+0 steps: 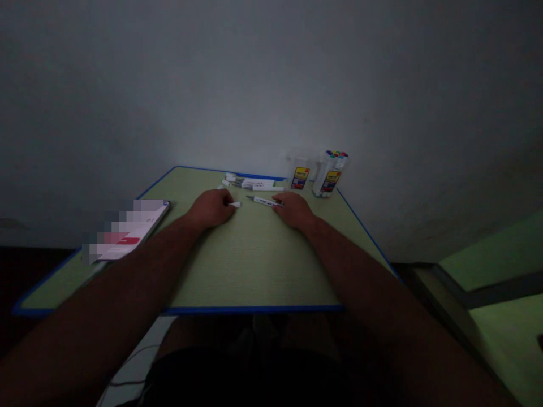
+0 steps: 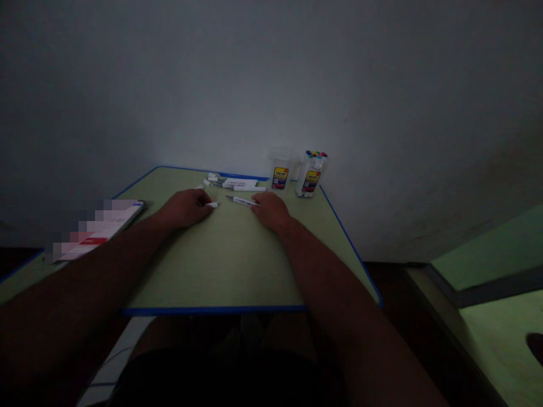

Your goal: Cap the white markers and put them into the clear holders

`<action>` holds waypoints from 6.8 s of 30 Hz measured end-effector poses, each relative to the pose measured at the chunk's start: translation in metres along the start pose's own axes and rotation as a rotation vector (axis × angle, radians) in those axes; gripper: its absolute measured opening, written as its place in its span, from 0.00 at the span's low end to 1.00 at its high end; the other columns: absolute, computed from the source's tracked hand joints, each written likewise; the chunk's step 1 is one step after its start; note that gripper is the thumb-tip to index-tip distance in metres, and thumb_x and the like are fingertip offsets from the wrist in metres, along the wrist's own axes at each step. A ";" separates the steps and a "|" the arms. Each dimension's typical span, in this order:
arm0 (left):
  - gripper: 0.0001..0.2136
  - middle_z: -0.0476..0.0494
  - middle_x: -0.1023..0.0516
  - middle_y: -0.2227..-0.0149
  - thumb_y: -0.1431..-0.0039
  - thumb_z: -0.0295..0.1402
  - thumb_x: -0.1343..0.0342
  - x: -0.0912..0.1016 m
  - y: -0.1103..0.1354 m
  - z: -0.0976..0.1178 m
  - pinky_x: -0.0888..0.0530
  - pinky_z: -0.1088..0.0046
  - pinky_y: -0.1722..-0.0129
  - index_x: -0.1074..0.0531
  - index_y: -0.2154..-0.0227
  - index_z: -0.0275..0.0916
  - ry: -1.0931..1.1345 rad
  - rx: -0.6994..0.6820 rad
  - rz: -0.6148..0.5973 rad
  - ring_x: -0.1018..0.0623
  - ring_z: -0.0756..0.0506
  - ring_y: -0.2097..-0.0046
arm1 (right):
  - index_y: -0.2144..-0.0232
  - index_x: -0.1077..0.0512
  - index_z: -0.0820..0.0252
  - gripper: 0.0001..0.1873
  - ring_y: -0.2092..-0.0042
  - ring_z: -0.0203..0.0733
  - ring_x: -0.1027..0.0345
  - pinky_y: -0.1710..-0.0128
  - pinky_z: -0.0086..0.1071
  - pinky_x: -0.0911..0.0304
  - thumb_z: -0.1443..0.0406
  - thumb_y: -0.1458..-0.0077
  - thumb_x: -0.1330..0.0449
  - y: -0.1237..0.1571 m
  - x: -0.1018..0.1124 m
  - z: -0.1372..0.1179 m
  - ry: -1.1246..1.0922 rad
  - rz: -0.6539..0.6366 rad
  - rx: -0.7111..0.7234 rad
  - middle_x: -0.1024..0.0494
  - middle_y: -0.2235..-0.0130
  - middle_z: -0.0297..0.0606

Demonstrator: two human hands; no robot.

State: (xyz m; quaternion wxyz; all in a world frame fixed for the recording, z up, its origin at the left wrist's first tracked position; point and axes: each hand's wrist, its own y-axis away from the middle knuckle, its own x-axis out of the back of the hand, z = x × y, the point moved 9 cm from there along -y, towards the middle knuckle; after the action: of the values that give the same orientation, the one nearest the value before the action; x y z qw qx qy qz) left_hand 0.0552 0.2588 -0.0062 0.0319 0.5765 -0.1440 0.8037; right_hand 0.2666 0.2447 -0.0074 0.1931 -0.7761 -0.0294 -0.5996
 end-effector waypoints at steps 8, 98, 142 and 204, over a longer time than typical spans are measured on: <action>0.09 0.43 0.19 0.66 0.49 0.37 0.39 0.019 0.008 0.009 0.28 0.65 0.60 0.23 0.66 0.41 0.234 -0.010 0.152 0.23 0.42 0.65 | 0.46 0.24 0.63 0.18 0.45 0.48 0.30 0.43 0.38 0.39 0.65 0.34 0.45 0.001 -0.003 -0.005 0.029 -0.032 -0.001 0.22 0.47 0.48; 0.11 0.47 0.22 0.70 0.47 0.42 0.37 0.037 0.019 0.021 0.31 0.69 0.65 0.28 0.70 0.41 0.408 -0.073 0.281 0.27 0.47 0.69 | 0.60 0.29 0.65 0.06 0.75 0.38 0.24 0.75 0.30 0.27 0.76 0.37 0.43 0.013 -0.001 0.003 -1.307 0.006 -0.477 0.23 0.71 0.36; 0.10 0.50 0.25 0.73 0.44 0.36 0.39 0.034 0.017 0.018 0.33 0.69 0.67 0.22 0.60 0.40 0.478 -0.125 0.297 0.30 0.48 0.72 | 0.59 0.29 0.66 0.07 0.76 0.38 0.24 0.77 0.29 0.27 0.77 0.37 0.45 0.013 -0.001 0.001 -1.330 -0.018 -0.489 0.23 0.72 0.35; 0.06 0.48 0.27 0.74 0.52 0.26 0.39 0.014 0.007 -0.012 0.27 0.69 0.72 0.28 0.71 0.40 1.182 0.232 0.181 0.29 0.50 0.74 | 0.72 0.23 0.64 0.08 0.82 0.32 0.34 0.81 0.25 0.34 0.76 0.48 0.40 0.010 0.001 -0.004 -1.157 -0.097 -0.302 0.24 0.80 0.32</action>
State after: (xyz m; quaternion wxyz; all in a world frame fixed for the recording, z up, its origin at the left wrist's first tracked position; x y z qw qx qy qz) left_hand 0.0379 0.2538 0.0018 -0.0252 0.0179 -0.0620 0.9976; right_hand 0.2662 0.2344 -0.0082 0.0058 -0.9932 -0.0796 -0.0852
